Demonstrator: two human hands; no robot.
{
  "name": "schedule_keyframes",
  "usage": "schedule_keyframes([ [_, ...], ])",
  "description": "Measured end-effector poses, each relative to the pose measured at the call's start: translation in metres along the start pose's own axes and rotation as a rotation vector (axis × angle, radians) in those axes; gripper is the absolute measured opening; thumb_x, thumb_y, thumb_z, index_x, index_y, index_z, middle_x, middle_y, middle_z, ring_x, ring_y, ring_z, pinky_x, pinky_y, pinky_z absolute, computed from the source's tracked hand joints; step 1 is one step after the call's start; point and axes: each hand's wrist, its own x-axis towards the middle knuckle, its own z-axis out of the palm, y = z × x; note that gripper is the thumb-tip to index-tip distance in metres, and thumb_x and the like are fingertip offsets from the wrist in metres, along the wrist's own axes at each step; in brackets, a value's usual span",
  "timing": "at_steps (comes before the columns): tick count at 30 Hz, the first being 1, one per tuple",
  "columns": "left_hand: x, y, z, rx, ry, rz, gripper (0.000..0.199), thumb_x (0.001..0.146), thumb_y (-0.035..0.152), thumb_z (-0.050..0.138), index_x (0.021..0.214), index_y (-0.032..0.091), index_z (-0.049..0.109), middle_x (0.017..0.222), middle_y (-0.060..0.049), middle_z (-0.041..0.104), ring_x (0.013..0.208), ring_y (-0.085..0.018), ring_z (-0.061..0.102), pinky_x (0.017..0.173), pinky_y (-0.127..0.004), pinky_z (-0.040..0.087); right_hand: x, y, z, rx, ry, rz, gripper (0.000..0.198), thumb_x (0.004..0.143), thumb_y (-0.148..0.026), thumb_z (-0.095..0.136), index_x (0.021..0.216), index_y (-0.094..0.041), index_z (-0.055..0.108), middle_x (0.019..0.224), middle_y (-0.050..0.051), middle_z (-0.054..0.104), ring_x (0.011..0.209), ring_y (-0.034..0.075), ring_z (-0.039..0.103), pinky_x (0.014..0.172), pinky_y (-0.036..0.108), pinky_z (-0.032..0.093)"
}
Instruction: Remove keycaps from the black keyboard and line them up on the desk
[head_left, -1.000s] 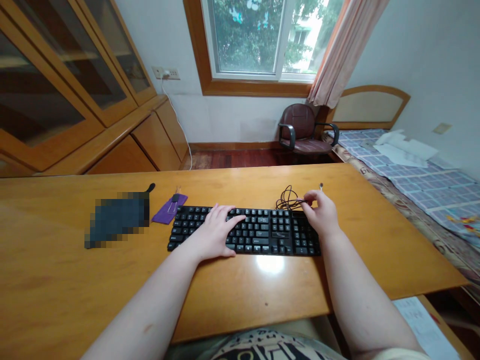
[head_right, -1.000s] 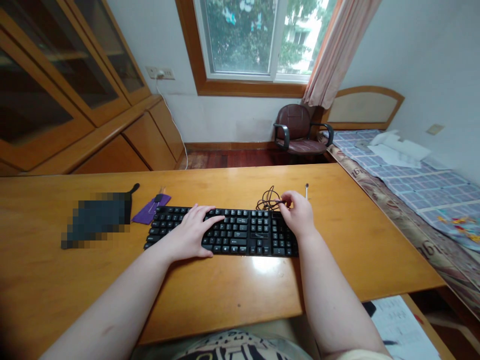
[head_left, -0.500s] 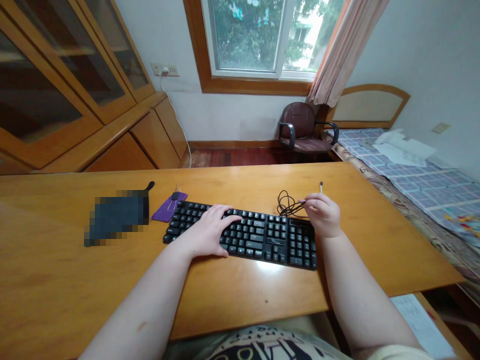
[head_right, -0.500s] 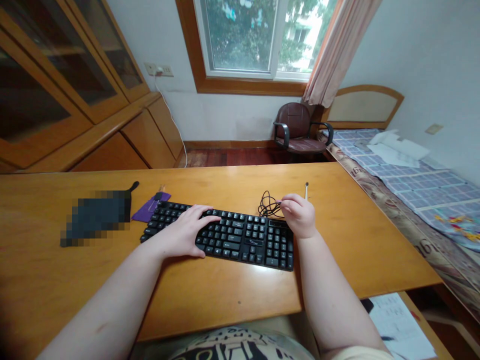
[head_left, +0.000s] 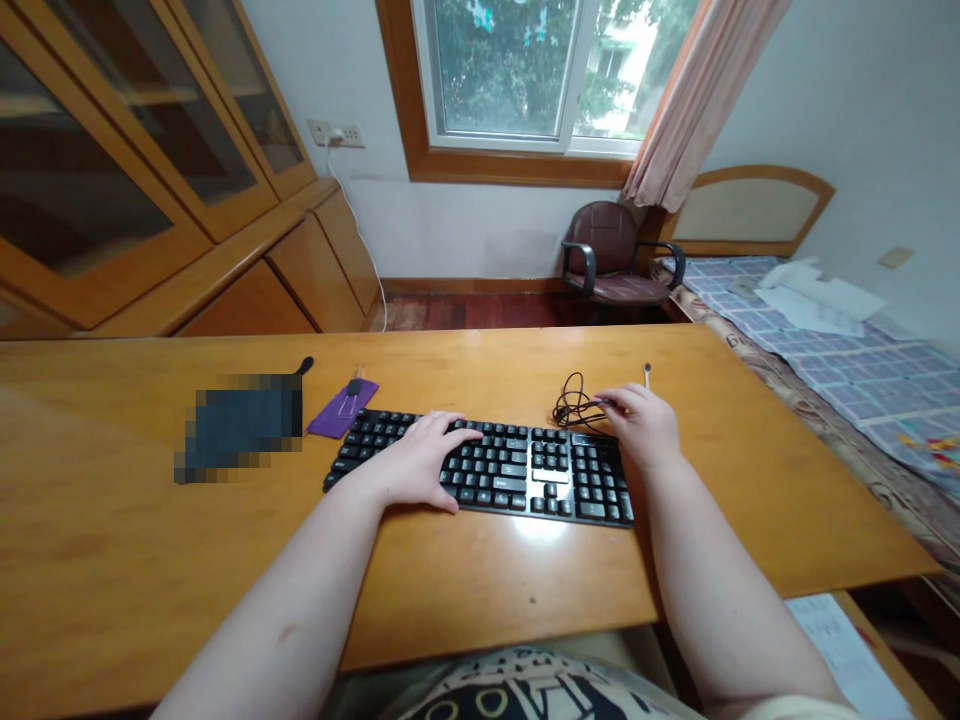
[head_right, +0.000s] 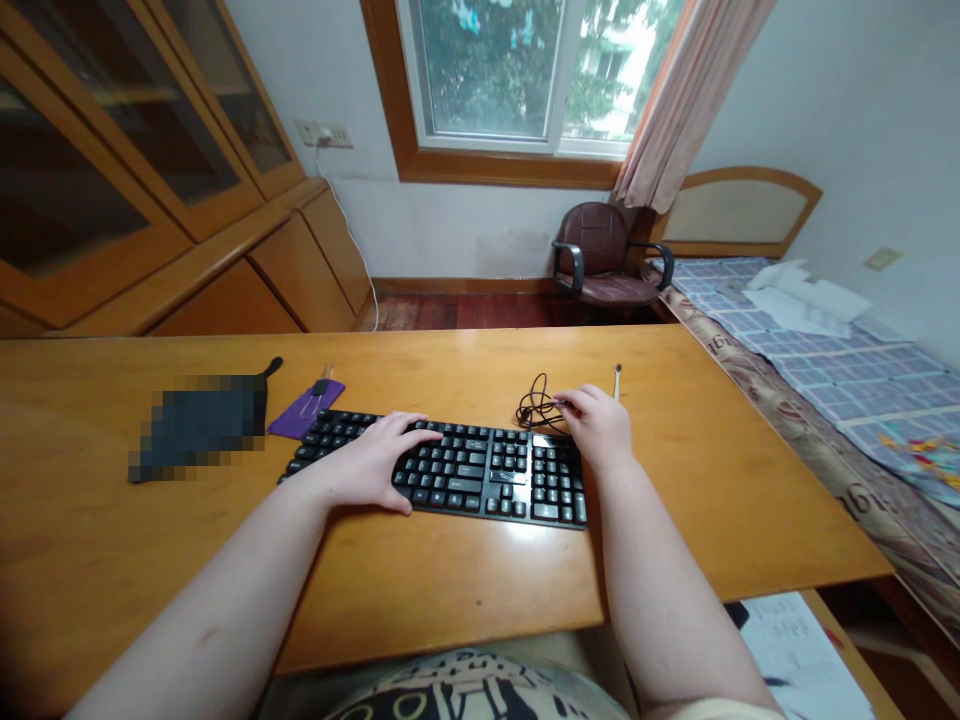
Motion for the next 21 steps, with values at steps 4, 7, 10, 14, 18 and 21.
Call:
schedule_keyframes([
  [4,0.0,-0.002,0.001,-0.017,-0.024,-0.001,0.097,0.044,0.045,0.081,0.131,0.032,0.041,0.138,-0.01,0.033,0.129,-0.034,0.03,0.105,-0.048,0.027,0.0,0.002,-0.001,0.072,-0.036,-0.029,0.014,0.08,-0.03,0.06,0.09,-0.022,0.065,0.082,0.002,0.065,0.066,0.014,0.059,0.062,0.026,0.044],
  [7,-0.001,-0.006,0.001,-0.028,-0.04,-0.018,0.099,0.044,0.047,0.081,0.133,0.032,0.04,0.142,-0.01,0.03,0.132,-0.036,0.025,0.106,-0.051,0.023,-0.001,0.001,0.001,0.085,0.023,0.007,0.015,0.076,-0.034,0.064,0.079,-0.02,0.06,0.075,0.002,0.063,0.063,0.015,0.057,0.061,0.026,0.043],
  [10,0.001,0.003,-0.003,-0.058,-0.03,-0.053,0.088,0.054,0.054,0.074,0.133,0.031,0.041,0.148,-0.01,0.023,0.135,-0.037,0.018,0.107,-0.055,0.017,-0.002,-0.004,0.006,0.141,-0.01,0.004,0.018,0.077,-0.034,0.063,0.069,-0.02,0.054,0.069,0.001,0.062,0.061,0.014,0.054,0.059,0.026,0.042],
  [14,0.015,0.049,-0.004,-0.083,0.02,0.106,0.048,0.08,0.052,0.052,0.124,0.033,0.051,0.15,-0.005,0.023,0.138,-0.028,0.017,0.11,-0.05,0.014,-0.004,-0.013,0.013,0.199,-0.03,-0.033,0.021,0.077,-0.03,0.062,0.064,-0.02,0.048,0.072,0.002,0.063,0.063,0.015,0.056,0.059,0.026,0.042],
  [18,0.047,0.101,0.02,-0.027,0.068,0.142,0.059,0.079,0.048,0.055,0.132,0.026,0.042,0.147,-0.01,0.029,0.135,-0.027,0.024,0.11,-0.049,0.016,-0.005,-0.016,0.013,0.222,-0.028,-0.144,0.016,0.083,-0.026,0.056,0.068,-0.021,0.054,0.076,0.003,0.062,0.07,0.015,0.058,0.063,0.026,0.044],
  [21,0.075,0.112,0.037,0.032,0.093,0.031,0.065,0.077,0.043,0.057,0.133,0.016,0.039,0.143,-0.015,0.035,0.132,-0.029,0.029,0.109,-0.051,0.017,-0.006,-0.016,0.012,0.2,-0.05,-0.192,0.015,0.086,-0.027,0.052,0.08,-0.023,0.065,0.082,0.003,0.063,0.074,0.015,0.059,0.065,0.025,0.045],
])
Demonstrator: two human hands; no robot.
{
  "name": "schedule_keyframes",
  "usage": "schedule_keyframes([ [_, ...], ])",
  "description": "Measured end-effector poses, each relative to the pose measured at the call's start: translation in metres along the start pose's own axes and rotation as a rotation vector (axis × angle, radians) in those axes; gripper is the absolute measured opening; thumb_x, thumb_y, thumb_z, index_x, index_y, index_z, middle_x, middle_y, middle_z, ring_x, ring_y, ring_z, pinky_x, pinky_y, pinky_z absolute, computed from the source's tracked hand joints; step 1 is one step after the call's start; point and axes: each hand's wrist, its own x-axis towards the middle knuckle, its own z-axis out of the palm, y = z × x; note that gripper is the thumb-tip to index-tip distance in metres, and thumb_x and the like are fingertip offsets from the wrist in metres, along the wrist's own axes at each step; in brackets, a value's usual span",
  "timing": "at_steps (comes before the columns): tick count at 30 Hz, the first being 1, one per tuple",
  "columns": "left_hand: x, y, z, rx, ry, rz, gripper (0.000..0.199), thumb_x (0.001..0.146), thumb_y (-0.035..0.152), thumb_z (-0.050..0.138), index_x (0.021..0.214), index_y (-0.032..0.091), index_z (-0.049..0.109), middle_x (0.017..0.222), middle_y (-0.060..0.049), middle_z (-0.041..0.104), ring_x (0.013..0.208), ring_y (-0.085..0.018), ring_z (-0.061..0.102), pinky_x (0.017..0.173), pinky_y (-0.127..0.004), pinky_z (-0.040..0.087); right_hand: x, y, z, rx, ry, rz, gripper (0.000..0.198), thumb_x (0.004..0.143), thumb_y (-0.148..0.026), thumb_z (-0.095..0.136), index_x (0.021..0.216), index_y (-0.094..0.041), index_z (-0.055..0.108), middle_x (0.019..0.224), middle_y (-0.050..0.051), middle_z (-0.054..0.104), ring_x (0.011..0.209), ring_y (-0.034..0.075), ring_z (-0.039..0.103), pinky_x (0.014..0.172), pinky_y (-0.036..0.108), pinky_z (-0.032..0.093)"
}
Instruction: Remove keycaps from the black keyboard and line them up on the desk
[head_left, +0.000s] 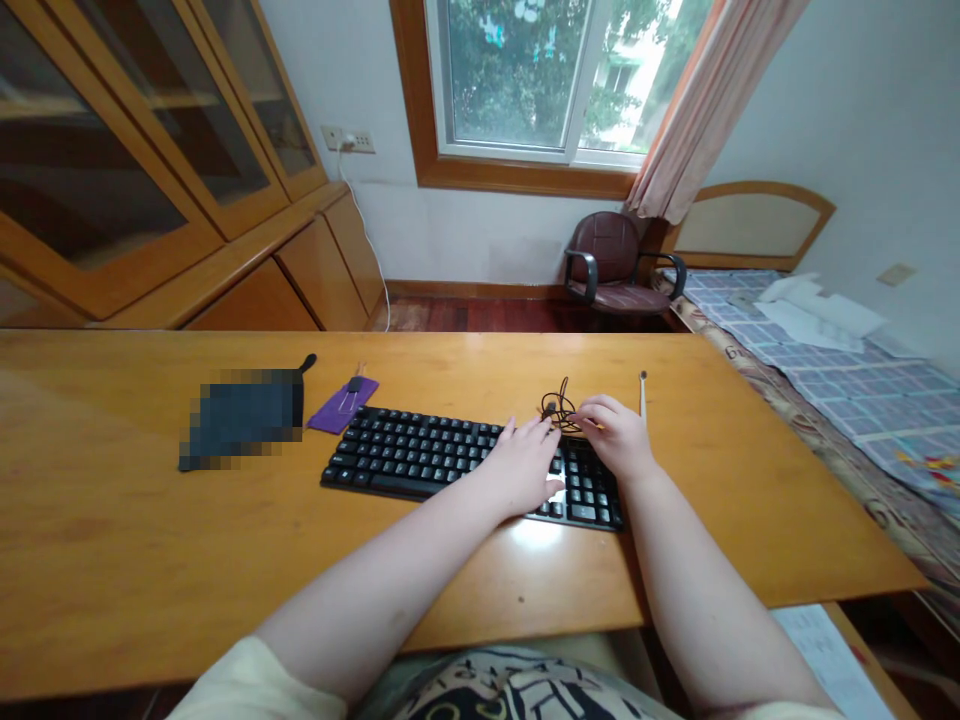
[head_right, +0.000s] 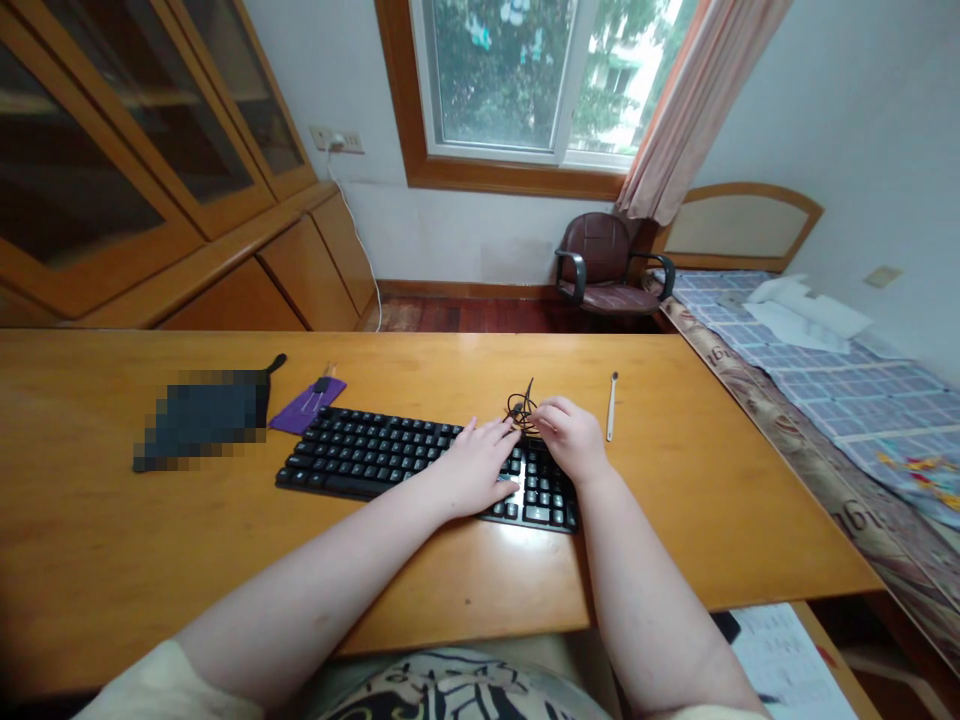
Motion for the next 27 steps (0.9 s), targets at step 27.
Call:
schedule_keyframes([
  [27,0.035,-0.038,0.008,-0.213,0.185,-0.292,0.026,0.086,0.038,0.046,0.088,0.024,0.068,0.085,-0.004,0.069,0.083,-0.02,0.061,0.075,-0.03,0.043,0.002,-0.006,0.0,0.629,0.167,0.258,0.013,0.078,-0.032,0.063,0.074,-0.022,0.07,0.072,0.003,0.058,0.068,0.016,0.055,0.063,0.031,0.047],
])
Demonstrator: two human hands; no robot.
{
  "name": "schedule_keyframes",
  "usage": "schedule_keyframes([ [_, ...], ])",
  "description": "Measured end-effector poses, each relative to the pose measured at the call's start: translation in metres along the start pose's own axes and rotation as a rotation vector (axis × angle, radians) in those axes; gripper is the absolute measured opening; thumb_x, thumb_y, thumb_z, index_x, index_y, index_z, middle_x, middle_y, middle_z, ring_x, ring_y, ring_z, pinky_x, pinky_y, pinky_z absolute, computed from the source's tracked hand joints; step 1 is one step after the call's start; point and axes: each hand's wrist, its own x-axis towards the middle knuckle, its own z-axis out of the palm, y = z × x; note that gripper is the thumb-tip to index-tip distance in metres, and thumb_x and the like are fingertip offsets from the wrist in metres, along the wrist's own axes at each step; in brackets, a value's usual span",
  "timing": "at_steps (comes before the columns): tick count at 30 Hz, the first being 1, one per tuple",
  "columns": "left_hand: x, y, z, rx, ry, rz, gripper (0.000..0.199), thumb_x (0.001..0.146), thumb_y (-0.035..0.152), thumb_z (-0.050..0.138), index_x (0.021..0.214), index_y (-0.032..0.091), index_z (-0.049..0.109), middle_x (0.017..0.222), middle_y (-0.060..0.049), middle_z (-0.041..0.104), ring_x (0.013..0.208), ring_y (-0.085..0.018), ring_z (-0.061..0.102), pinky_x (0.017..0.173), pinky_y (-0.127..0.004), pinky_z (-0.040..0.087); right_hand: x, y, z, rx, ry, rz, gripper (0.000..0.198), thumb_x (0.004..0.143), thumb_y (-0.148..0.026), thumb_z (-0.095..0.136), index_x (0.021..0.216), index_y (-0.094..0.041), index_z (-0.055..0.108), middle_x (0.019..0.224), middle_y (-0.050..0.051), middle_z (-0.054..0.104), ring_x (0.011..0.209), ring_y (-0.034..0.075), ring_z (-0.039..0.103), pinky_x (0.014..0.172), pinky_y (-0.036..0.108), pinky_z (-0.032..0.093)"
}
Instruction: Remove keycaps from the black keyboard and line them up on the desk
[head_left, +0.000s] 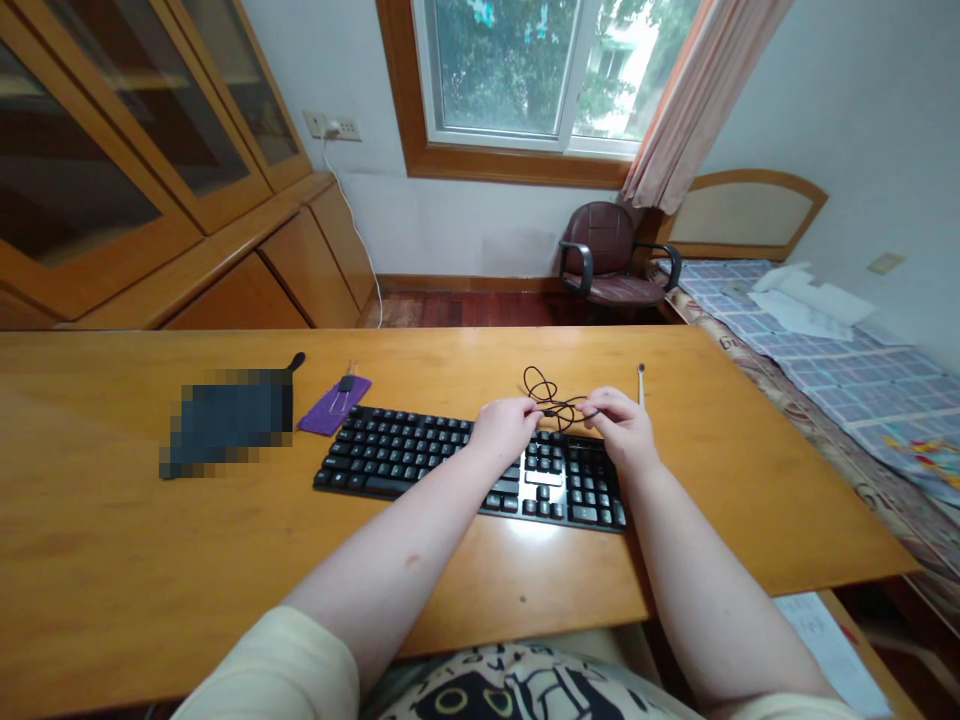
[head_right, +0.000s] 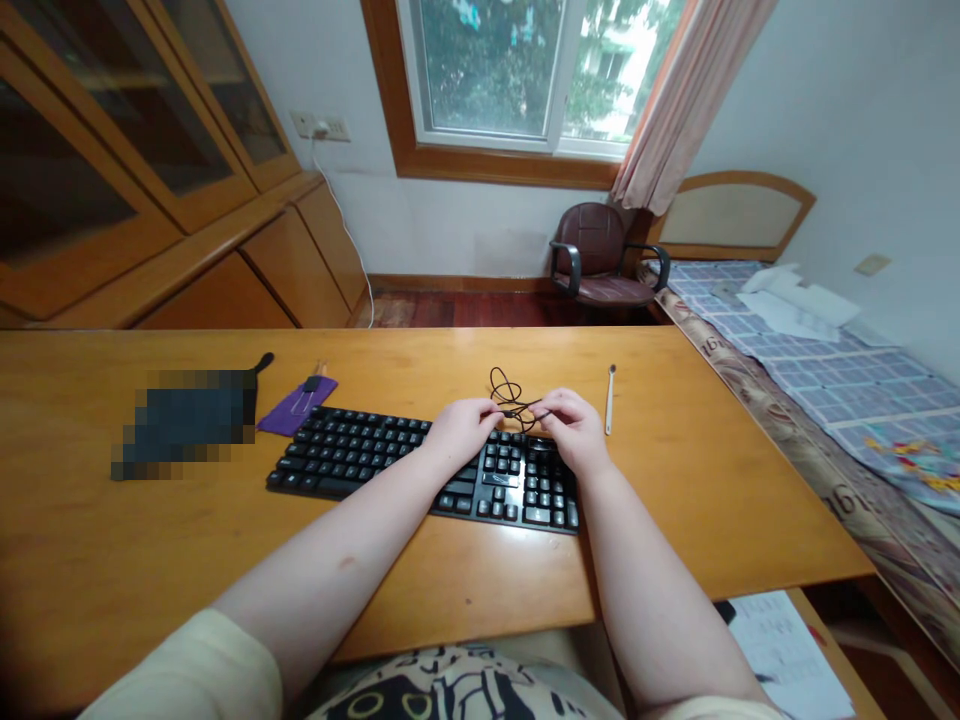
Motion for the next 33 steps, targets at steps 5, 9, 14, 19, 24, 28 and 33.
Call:
schedule_keyframes([
  [5,0.0,-0.004,-0.001,0.0,0.02,-0.089,0.028,0.086,0.039,0.045,0.088,0.024,0.068,0.086,-0.004,0.07,0.081,-0.021,0.061,0.072,-0.03,0.043,0.001,-0.001,-0.005,-0.013,-0.188,0.006,0.014,0.076,-0.034,0.065,0.072,-0.022,0.071,0.07,0.003,0.06,0.07,0.017,0.056,0.066,0.032,0.047],
  [9,0.001,-0.007,0.002,0.008,0.016,-0.088,0.026,0.086,0.038,0.046,0.091,0.024,0.067,0.087,-0.005,0.069,0.082,-0.022,0.062,0.073,-0.032,0.043,0.001,0.0,-0.008,0.06,-0.214,0.036,0.018,0.075,-0.039,0.065,0.072,-0.022,0.071,0.069,0.003,0.055,0.068,0.016,0.053,0.064,0.032,0.045],
  [14,0.003,-0.008,0.005,-0.009,0.007,-0.124,0.026,0.086,0.034,0.047,0.103,0.021,0.062,0.095,-0.009,0.067,0.091,-0.026,0.061,0.083,-0.04,0.042,0.004,-0.007,-0.009,0.345,0.048,0.125,0.044,0.07,-0.067,0.053,0.066,-0.023,0.06,0.07,0.002,0.046,0.059,0.016,0.048,0.064,0.037,0.045],
  [19,-0.002,-0.001,0.001,-0.262,0.046,0.1,0.071,0.076,0.037,0.062,0.139,0.025,0.029,0.133,-0.01,0.046,0.11,-0.023,0.053,0.097,-0.038,0.039,0.004,-0.017,-0.009,0.402,0.08,0.25,0.06,0.065,-0.081,0.034,0.069,-0.024,0.054,0.071,0.004,0.047,0.056,0.017,0.046,0.067,0.04,0.047],
  [24,-0.002,0.007,0.004,-0.671,0.004,0.181,0.063,0.073,0.024,0.065,0.132,0.026,0.04,0.123,-0.007,0.05,0.091,-0.014,0.059,0.089,-0.032,0.046,-0.001,-0.015,-0.013,0.476,-0.061,0.256,0.038,0.07,-0.061,0.048,0.079,-0.025,0.057,0.082,0.007,0.057,0.071,0.021,0.056,0.074,0.043,0.047],
  [28,0.005,0.009,0.003,-0.948,0.092,0.048,0.036,0.073,0.014,0.06,0.108,0.018,0.053,0.087,-0.001,0.056,0.073,-0.009,0.057,0.074,-0.024,0.05,-0.002,-0.012,-0.018,0.493,-0.055,0.326,0.044,0.076,-0.061,0.037,0.081,-0.024,0.061,0.082,0.008,0.059,0.074,0.021,0.058,0.076,0.045,0.048],
  [33,0.009,0.007,-0.024,-1.185,0.329,-0.147,0.031,0.074,0.02,0.061,0.103,0.019,0.049,0.083,0.002,0.051,0.048,-0.001,0.047,0.048,-0.018,0.046,0.003,-0.009,-0.028,0.503,0.158,0.315,0.048,0.079,-0.062,0.033,0.089,-0.026,0.064,0.085,0.008,0.059,0.073,0.019,0.056,0.073,0.041,0.049],
])
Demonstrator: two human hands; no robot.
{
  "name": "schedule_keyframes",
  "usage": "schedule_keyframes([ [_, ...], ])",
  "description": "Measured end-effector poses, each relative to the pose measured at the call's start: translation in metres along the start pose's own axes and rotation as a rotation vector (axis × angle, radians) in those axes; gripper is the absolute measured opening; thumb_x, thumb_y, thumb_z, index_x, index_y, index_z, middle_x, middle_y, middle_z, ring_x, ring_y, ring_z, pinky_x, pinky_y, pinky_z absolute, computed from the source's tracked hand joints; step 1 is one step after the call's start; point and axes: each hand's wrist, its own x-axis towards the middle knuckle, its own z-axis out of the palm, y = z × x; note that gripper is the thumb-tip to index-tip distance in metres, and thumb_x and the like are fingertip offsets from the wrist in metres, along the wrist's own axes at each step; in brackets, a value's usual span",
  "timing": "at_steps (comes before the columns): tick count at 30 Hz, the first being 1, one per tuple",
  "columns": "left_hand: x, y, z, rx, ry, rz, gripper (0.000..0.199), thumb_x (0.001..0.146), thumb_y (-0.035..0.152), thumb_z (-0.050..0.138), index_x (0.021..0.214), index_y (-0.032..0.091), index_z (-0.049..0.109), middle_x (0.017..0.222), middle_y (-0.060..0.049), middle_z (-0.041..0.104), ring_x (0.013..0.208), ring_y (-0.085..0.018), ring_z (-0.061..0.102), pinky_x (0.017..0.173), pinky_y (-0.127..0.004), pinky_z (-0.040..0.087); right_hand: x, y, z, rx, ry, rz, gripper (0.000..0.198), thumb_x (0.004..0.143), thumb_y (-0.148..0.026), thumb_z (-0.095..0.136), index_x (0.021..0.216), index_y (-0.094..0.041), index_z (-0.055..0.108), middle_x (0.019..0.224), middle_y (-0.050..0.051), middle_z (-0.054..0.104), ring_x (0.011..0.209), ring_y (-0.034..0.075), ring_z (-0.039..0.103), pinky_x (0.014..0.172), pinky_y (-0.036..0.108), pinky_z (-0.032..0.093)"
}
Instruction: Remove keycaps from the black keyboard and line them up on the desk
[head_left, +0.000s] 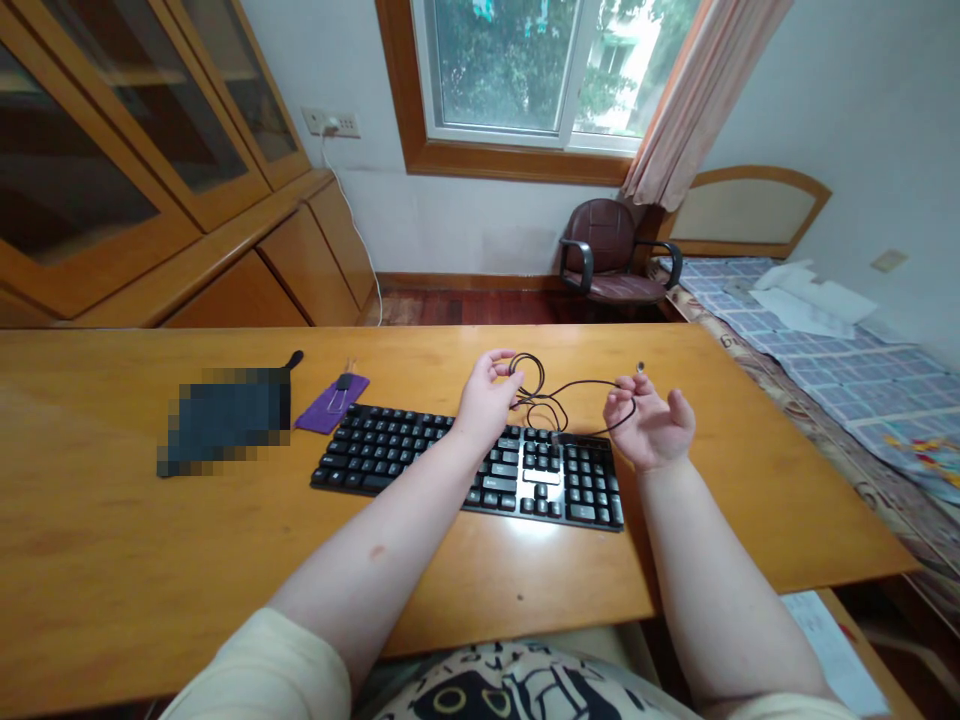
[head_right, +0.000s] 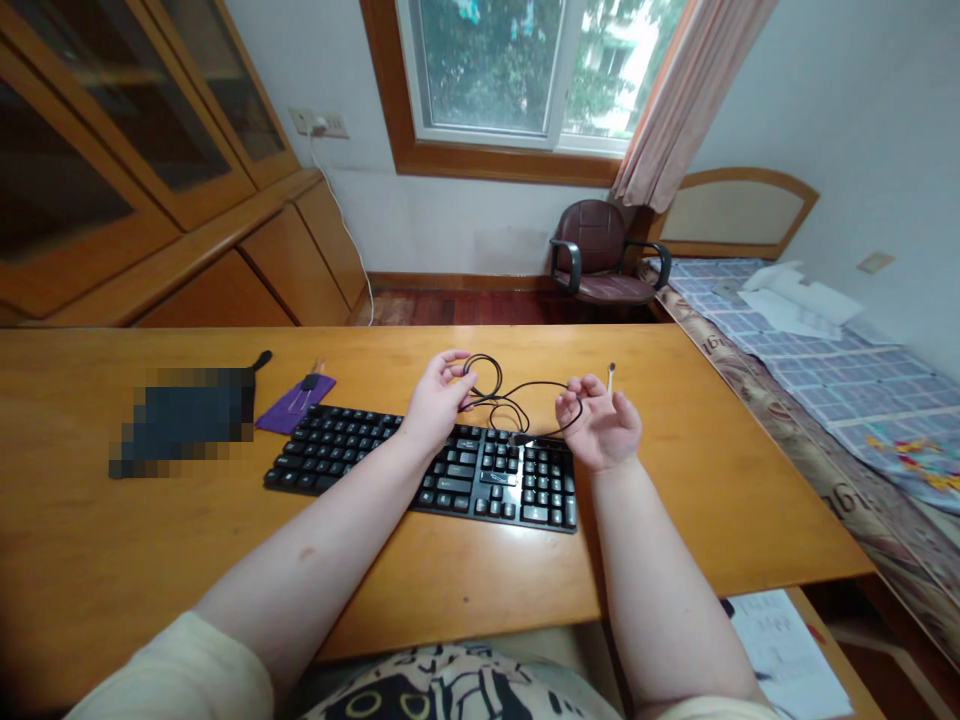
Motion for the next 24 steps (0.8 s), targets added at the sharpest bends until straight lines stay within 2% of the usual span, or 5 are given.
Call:
schedule_keyframes([
  [7,0.009,0.033,-0.018,-0.031,0.08,0.145,0.026,0.074,0.026,0.063,0.097,0.018,0.053,0.082,0.001,0.056,0.057,-0.006,0.06,0.06,-0.022,0.053,0.01,-0.002,-0.005,-0.074,-0.02,-0.12,0.022,0.075,-0.043,0.056,0.092,-0.031,0.06,0.096,0.003,0.059,0.055,0.011,0.044,0.042,0.023,0.033],
  [11,0.015,0.053,-0.037,0.017,0.235,0.382,0.013,0.076,0.024,0.061,0.086,0.018,0.056,0.085,0.002,0.058,0.057,-0.004,0.059,0.062,-0.02,0.053,0.014,0.01,-0.001,-0.064,0.13,-0.035,0.033,0.059,-0.022,0.073,0.089,-0.023,0.061,0.082,-0.001,0.059,0.041,0.002,0.03,0.035,0.019,0.019],
  [16,0.017,0.087,-0.066,-0.078,0.457,0.593,0.009,0.079,0.017,0.061,0.087,0.019,0.057,0.085,0.003,0.059,0.056,-0.002,0.057,0.057,-0.017,0.05,0.019,0.012,-0.008,0.057,0.375,-0.09,0.021,0.066,-0.028,0.069,0.08,-0.019,0.056,0.063,-0.006,0.049,0.035,0.001,0.027,0.033,0.016,0.017],
  [20,0.012,0.098,-0.069,-0.059,0.322,0.655,0.017,0.079,0.018,0.063,0.094,0.02,0.058,0.08,0.004,0.055,0.052,-0.002,0.054,0.051,-0.017,0.048,0.017,0.006,-0.011,-0.003,0.308,-0.111,0.028,0.078,-0.045,0.054,0.079,-0.018,0.057,0.064,-0.003,0.051,0.033,0.001,0.027,0.032,0.018,0.017],
  [24,0.007,0.091,-0.054,0.045,0.159,0.668,0.023,0.078,0.027,0.065,0.098,0.022,0.054,0.082,0.003,0.054,0.061,-0.005,0.056,0.057,-0.018,0.051,0.007,0.005,0.0,-0.519,0.011,-0.021,0.035,0.076,-0.047,0.057,0.088,-0.016,0.066,0.067,0.001,0.058,0.04,0.006,0.038,0.039,0.021,0.026],
])
